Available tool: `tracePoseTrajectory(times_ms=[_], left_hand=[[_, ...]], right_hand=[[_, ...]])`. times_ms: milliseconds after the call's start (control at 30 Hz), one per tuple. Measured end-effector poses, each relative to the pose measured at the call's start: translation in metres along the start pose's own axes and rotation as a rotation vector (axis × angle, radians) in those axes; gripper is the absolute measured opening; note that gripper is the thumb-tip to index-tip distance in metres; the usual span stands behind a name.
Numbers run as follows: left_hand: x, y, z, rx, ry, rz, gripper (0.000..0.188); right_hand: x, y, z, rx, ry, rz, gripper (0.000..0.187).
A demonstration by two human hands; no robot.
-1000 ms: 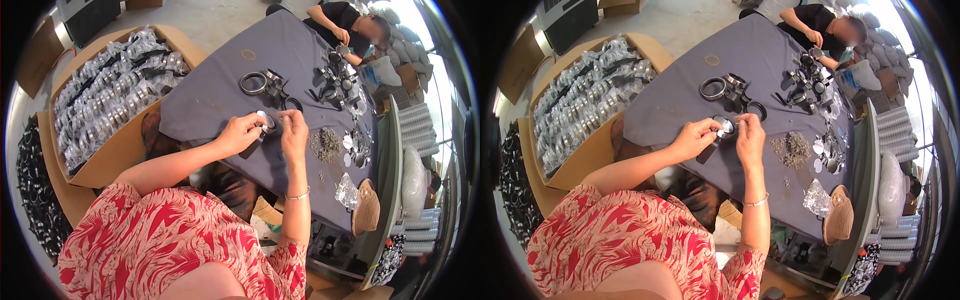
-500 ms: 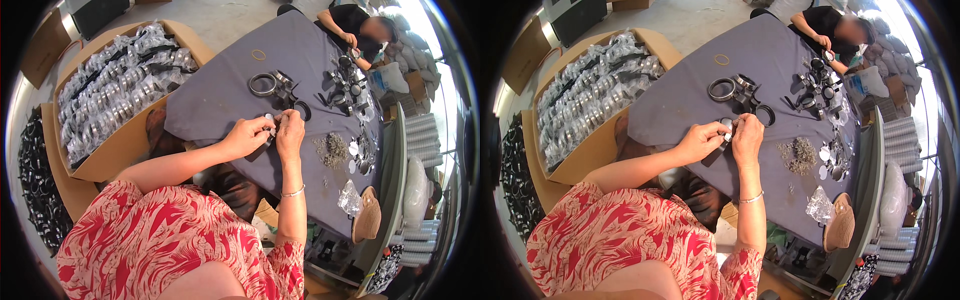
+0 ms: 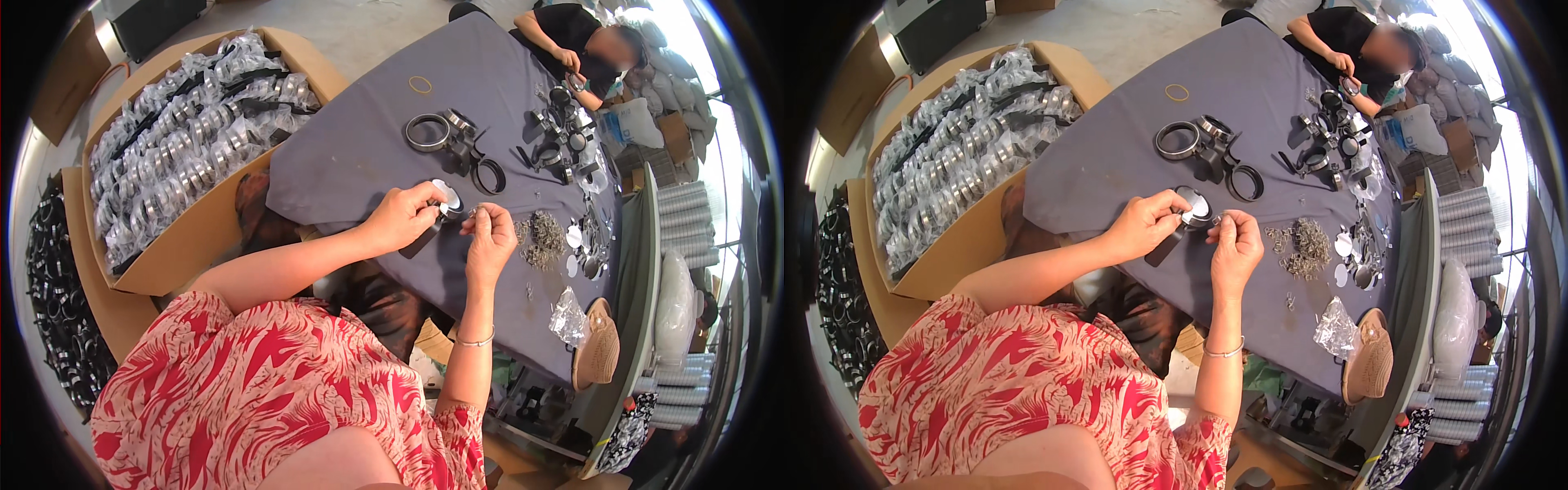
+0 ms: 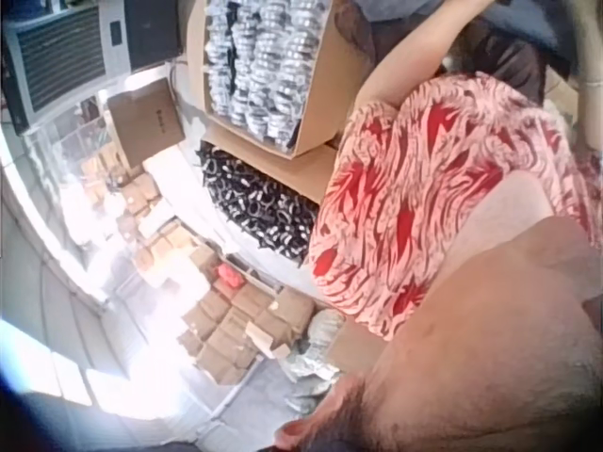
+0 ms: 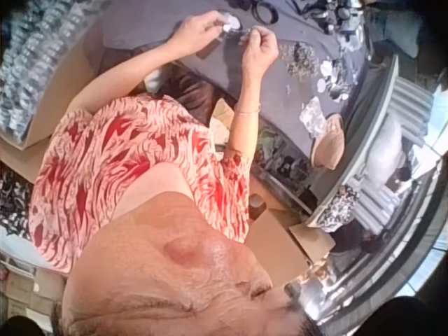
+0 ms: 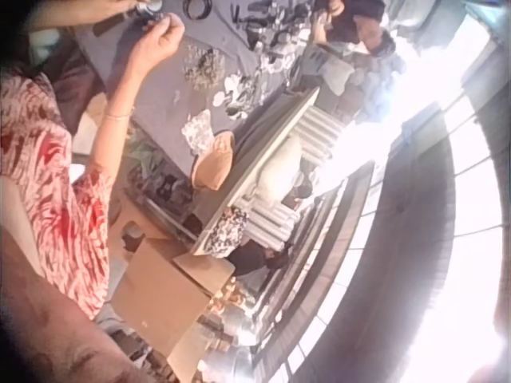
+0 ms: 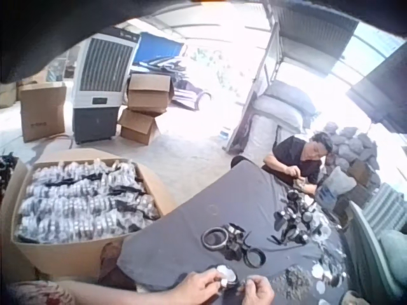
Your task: The recorder is manually assembling small metal components into circular frames at a workbench in a manufacturing setting.
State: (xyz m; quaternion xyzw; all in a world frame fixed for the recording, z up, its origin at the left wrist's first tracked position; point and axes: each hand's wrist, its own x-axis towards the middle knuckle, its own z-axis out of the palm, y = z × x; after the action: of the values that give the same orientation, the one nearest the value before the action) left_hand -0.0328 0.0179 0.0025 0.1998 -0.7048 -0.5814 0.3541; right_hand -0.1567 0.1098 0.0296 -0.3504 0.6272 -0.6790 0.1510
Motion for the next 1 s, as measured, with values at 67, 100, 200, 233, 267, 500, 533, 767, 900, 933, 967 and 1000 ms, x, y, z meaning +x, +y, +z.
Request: tracePoseTrajectory(times_ms=[67,100,200,233,267,500,533,767,900,933,967,1000], left_hand=[[0.0,0.001,0.002,-0.026,0.018,0.064,0.012],[0.0,0.002,0.002,-0.025,0.013,0.065,0.012],[0.001,0.004,0.001,-0.016,0.021,0.037,0.012],[-0.001,0.002,0.001,-0.013,0.019,0.036,0.013],[-0.001,0.001,0.002,-0.01,0.022,0.036,0.013],[-0.002,0.0,0.002,-0.074,0.015,0.027,0.014],[-0.001,-0.001,0.004,-0.1,0.017,0.041,0.014],[-0.002,0.008,-0.003,-0.07,-0.028,-0.032,0.016],[-0.002,0.007,-0.003,-0.091,-0.065,-0.031,0.018],[-0.002,0.008,-0.003,-0.092,-0.065,-0.031,0.018],[-0.003,0.007,-0.003,-0.085,-0.057,-0.02,0.018],[-0.003,0.007,-0.002,-0.083,-0.053,-0.019,0.018]], right_hand=[[0.007,0.003,-0.003,-0.318,-0.018,-0.154,0.006],[0.013,0.001,0.0,-0.453,-0.021,-0.267,0.006],[0.032,0.006,0.013,-0.519,-0.129,-0.33,0.007],[0.031,0.006,0.016,-0.517,-0.165,-0.223,0.006],[0.031,0.006,0.02,-0.514,-0.205,-0.117,0.006],[0.012,-0.001,-0.002,-0.601,-0.017,-0.106,0.006],[0.008,-0.006,-0.008,-0.683,-0.043,-0.01,0.006],[-0.021,-0.02,0.001,-0.762,-0.192,-0.535,0.028],[-0.02,-0.004,0.008,-0.741,-0.207,-0.635,0.02],[-0.019,-0.001,0.01,-0.727,-0.173,-0.635,0.017],[-0.019,0.003,0.013,-0.772,-0.122,-0.749,0.014],[-0.018,0.005,0.014,-0.769,-0.124,-0.753,0.014]])
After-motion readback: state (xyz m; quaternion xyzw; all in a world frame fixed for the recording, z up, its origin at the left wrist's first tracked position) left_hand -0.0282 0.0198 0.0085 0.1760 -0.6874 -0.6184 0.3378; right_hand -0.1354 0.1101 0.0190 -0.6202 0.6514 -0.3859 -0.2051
